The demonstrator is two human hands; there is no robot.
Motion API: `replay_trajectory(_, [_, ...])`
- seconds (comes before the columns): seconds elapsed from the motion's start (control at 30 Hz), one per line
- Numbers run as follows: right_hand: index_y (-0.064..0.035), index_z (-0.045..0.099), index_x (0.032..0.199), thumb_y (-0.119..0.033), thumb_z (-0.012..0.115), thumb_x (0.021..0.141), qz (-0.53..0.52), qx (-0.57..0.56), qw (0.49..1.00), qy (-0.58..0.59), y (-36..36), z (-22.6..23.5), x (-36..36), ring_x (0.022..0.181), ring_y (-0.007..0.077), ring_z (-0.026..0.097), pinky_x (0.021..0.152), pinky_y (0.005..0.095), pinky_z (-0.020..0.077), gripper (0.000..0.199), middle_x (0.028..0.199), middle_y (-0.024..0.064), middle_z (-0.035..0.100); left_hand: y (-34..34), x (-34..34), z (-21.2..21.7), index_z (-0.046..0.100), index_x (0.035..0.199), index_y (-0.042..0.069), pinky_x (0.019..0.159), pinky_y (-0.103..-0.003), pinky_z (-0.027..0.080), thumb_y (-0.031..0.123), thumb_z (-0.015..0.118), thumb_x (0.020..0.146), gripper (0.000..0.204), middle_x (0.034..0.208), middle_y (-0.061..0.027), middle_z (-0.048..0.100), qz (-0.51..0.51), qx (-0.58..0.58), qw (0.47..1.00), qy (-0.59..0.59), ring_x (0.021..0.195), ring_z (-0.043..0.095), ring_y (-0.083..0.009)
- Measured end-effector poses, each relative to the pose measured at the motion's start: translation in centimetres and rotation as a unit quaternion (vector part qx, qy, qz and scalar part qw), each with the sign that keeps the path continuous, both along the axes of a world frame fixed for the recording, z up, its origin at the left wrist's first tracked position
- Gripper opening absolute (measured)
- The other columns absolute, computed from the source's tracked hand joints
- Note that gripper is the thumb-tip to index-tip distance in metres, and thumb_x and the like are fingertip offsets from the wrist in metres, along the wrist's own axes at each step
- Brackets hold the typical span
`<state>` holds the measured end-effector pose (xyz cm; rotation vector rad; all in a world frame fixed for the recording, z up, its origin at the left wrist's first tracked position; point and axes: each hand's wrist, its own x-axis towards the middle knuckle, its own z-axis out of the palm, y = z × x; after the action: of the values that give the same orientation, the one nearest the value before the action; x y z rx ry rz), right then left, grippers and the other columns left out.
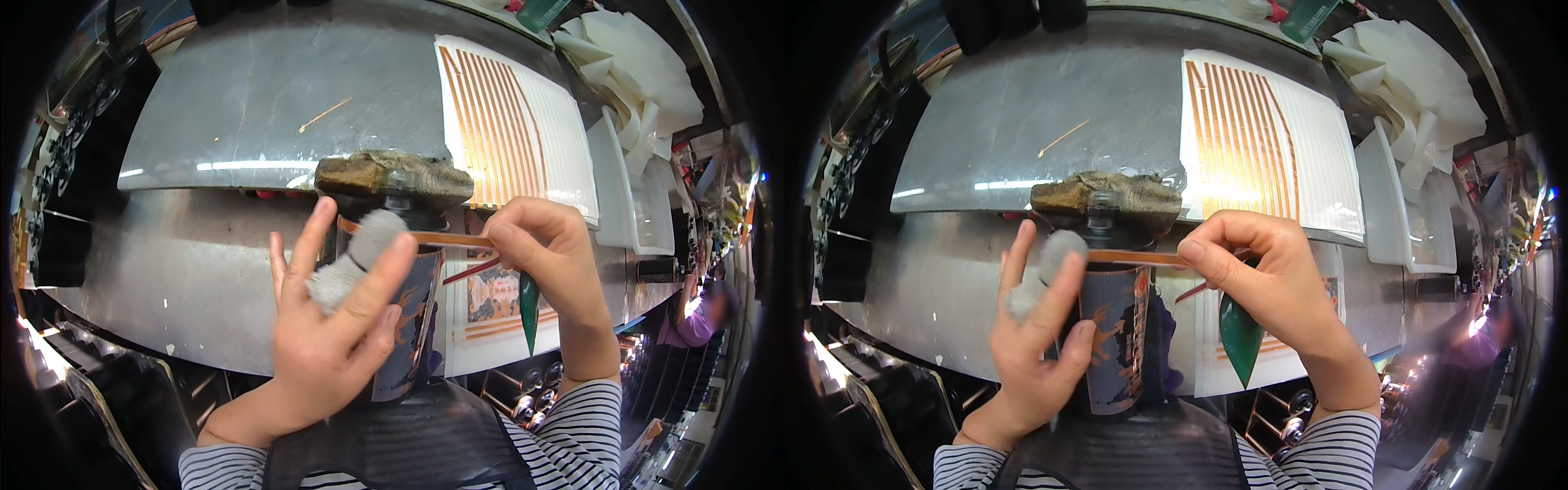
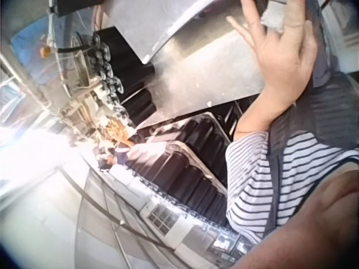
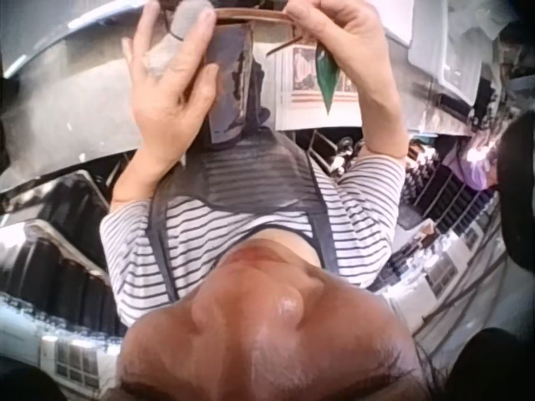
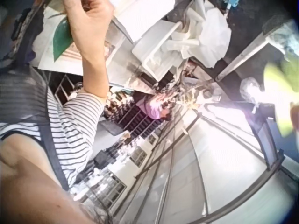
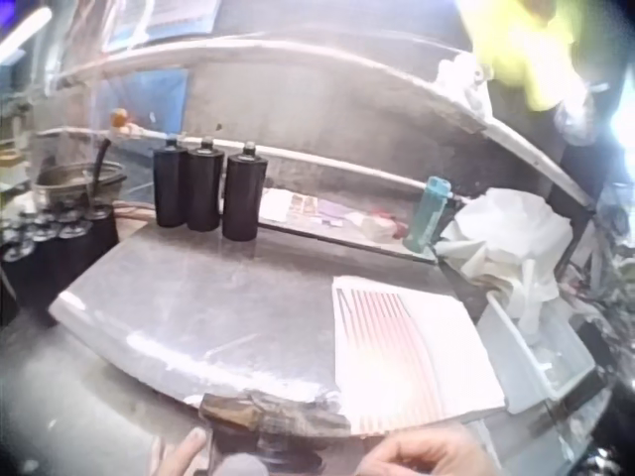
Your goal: The person repeatedly wipes a black cylindrical container with a green sponge and applies thin gold strips around its rim and body. They rotate the container to access different sides and smooth the strips with their fingers.
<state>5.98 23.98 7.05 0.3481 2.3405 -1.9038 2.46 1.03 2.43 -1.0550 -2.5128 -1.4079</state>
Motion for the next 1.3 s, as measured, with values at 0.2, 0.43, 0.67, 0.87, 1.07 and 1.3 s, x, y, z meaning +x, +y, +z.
replay_trajectory(0.2, [0.0025,0.068,0.09,-0.014,0.068,0.089,0.02,0.044,0.999,0.003,0.1,0.0,-0.1,0.068,0.0038,0.056,0.061,0.0187,0.0464,0.017,0.077,0.0006,0.064,0.2,0.0,0.6,0.057,0.133,0.014,0.109,-0.065,0.008,0.006,0.068,0.072,0.062,0.121,-0.0183,0.061,-0.055,-0.076,0.993,0.077,0.132,0.042,-0.0362])
replay_trajectory(0.43, [0.0016,0.067,0.087,-0.015,0.069,0.088,0.024,0.034,0.999,0.018,-0.2,-0.5,-0.2,0.068,0.004,0.058,0.061,0.0187,0.0474,0.017,0.075,-0.0002,0.064,-0.1,0.8,-1.4,0.032,0.146,-0.001,0.109,-0.038,0.031,0.014,0.07,0.085,0.073,0.14,-0.0199,0.047,-0.011,0.27,0.886,-0.376,0.137,0.034,-0.0332])
replay_trajectory(0.67, [0.0023,0.067,0.087,-0.014,0.067,0.089,-0.009,0.008,1.0,0.011,0.3,-0.6,0.1,0.065,0.0036,0.055,0.058,0.0175,0.0439,0.016,0.073,-0.0007,0.062,0.3,0.1,1.0,0.059,0.131,0.026,0.1,-0.076,0.007,0.005,0.063,0.073,0.062,0.118,-0.0059,0.065,-0.027,-0.085,0.995,0.043,0.136,0.035,-0.0379])
replay_trajectory(0.87, [0.001,0.068,0.087,-0.013,0.069,0.088,-0.001,0.03,0.999,0.018,0.5,-0.7,0.2,0.064,0.0015,0.051,0.057,0.0162,0.0408,0.014,0.071,-0.0026,0.061,1.1,0.1,1.4,0.039,0.144,0.008,0.111,-0.057,0.02,0.01,0.067,0.077,0.072,0.12,-0.0177,0.055,-0.06,-0.041,0.997,0.015,0.136,0.034,-0.0388])
replay_trajectory(1.07, [0.0002,0.067,0.084,-0.012,0.07,0.086,0.013,0.004,0.998,0.055,-0.5,-1.0,-0.4,0.063,0.0008,0.052,0.056,0.0165,0.041,0.013,0.07,-0.0035,0.061,0.4,1.0,-3.0,0.002,0.151,0.0,0.102,-0.037,0.04,0.024,0.073,0.08,0.103,0.136,-0.0244,0.045,-0.052,0.292,0.866,-0.402,0.125,0.048,-0.0278])
replay_trajectory(1.3, [0.0013,0.067,0.086,-0.014,0.069,0.088,-0.001,-0.006,1.0,0.031,0.6,-1.7,0.2,0.062,0.0017,0.05,0.056,0.0173,0.0399,0.016,0.07,-0.0031,0.059,-0.4,0.5,0.4,0.048,0.139,0.008,0.107,-0.064,0.018,0.012,0.067,0.08,0.062,0.134,-0.0152,0.054,-0.024,-0.042,0.999,-0.025,0.136,0.032,-0.0425])
